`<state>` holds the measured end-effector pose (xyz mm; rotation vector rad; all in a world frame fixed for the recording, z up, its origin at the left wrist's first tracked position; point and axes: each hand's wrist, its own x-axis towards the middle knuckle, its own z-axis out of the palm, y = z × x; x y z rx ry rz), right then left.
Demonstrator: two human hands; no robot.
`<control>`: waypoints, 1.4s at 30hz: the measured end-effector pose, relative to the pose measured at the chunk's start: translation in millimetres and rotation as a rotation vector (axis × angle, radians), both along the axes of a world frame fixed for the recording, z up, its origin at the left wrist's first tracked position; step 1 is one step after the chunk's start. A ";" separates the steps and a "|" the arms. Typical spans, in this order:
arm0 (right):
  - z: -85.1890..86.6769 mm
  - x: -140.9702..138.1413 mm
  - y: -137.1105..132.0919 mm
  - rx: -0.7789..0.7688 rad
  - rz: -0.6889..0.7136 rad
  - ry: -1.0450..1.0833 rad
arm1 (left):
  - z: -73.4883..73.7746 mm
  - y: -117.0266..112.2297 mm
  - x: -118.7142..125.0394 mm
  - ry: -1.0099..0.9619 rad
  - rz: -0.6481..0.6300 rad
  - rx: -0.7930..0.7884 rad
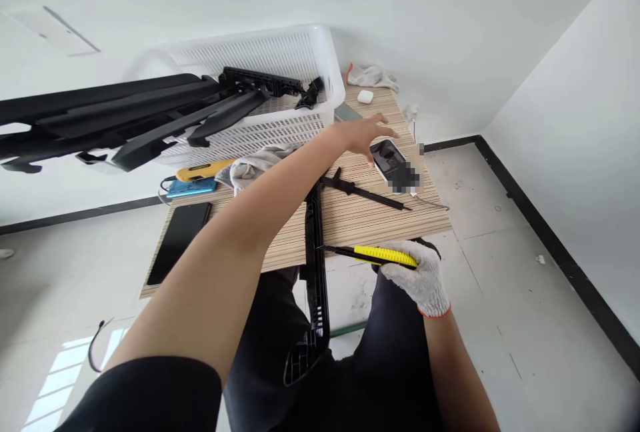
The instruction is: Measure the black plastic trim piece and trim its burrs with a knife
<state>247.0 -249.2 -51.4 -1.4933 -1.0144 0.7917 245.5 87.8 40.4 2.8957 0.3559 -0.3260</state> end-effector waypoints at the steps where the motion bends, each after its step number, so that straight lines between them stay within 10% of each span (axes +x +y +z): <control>1: -0.5 0.5 -0.1 -0.007 0.006 0.015 | 1.8 1.9 6.9 0.040 0.011 -0.015; 23: 5.1 3.5 2.7 -0.027 0.053 0.052 | 5.4 -15.1 25.9 0.182 0.010 0.004; 32: 0.9 8.1 -1.5 -0.005 0.032 -0.072 | 21.1 -34.6 -84.4 -0.212 0.105 -0.206; 36: 6.8 7.8 2.4 -0.013 -0.013 -0.099 | -2.4 -48.4 -95.3 -0.316 0.318 -0.229; 42: 3.9 -0.7 3.9 -0.046 0.015 -0.177 | -49.3 -56.3 -31.9 -0.347 0.555 -0.297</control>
